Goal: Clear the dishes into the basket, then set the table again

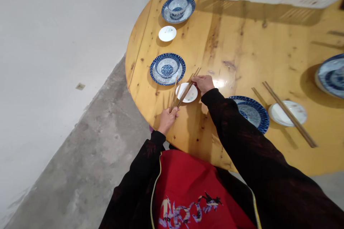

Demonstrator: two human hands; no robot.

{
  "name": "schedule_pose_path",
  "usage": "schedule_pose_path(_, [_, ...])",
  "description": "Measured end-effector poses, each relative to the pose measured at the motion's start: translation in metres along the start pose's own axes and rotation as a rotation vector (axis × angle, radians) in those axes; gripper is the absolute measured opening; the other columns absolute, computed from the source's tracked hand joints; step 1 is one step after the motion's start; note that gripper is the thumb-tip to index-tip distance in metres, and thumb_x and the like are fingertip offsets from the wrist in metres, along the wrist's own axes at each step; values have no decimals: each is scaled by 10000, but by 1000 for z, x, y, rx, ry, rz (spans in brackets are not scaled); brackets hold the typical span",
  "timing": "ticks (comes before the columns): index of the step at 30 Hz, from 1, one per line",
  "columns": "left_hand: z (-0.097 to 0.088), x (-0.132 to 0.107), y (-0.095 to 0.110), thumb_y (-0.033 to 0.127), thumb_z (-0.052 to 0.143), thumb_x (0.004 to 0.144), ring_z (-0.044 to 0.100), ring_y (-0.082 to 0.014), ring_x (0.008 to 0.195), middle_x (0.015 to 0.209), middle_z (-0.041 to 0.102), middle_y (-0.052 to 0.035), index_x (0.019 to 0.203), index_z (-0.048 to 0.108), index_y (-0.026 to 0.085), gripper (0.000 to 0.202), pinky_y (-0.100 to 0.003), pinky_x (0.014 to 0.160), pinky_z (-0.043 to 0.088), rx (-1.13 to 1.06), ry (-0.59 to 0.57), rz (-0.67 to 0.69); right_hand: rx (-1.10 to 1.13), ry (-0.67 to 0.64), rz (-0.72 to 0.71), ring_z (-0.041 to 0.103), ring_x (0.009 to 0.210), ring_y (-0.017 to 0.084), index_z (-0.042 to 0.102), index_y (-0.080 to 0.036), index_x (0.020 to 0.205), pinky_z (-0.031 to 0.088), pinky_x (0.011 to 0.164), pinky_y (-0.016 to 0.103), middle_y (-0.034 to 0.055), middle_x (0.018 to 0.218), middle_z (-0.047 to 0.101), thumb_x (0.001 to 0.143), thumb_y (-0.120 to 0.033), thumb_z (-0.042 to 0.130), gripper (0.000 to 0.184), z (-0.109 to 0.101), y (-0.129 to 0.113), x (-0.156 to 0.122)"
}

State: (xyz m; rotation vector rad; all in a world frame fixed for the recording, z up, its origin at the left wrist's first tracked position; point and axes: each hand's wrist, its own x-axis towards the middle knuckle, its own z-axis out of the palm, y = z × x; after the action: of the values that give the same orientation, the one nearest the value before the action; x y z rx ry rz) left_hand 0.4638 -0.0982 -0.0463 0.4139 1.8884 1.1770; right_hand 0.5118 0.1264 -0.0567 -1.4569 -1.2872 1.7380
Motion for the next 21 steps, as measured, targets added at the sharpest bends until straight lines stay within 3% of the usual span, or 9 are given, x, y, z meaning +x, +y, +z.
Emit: schedule_pose_path(21, [-5, 13, -3, 493, 577, 884, 495, -104, 551, 737, 689, -53, 691, 662, 172, 384, -233, 556, 366, -18, -9, -3, 2, 12, -28, 463, 438, 80, 566, -173, 553, 401, 423, 189, -37, 467, 515, 706, -122, 678, 196, -6, 1, -5])
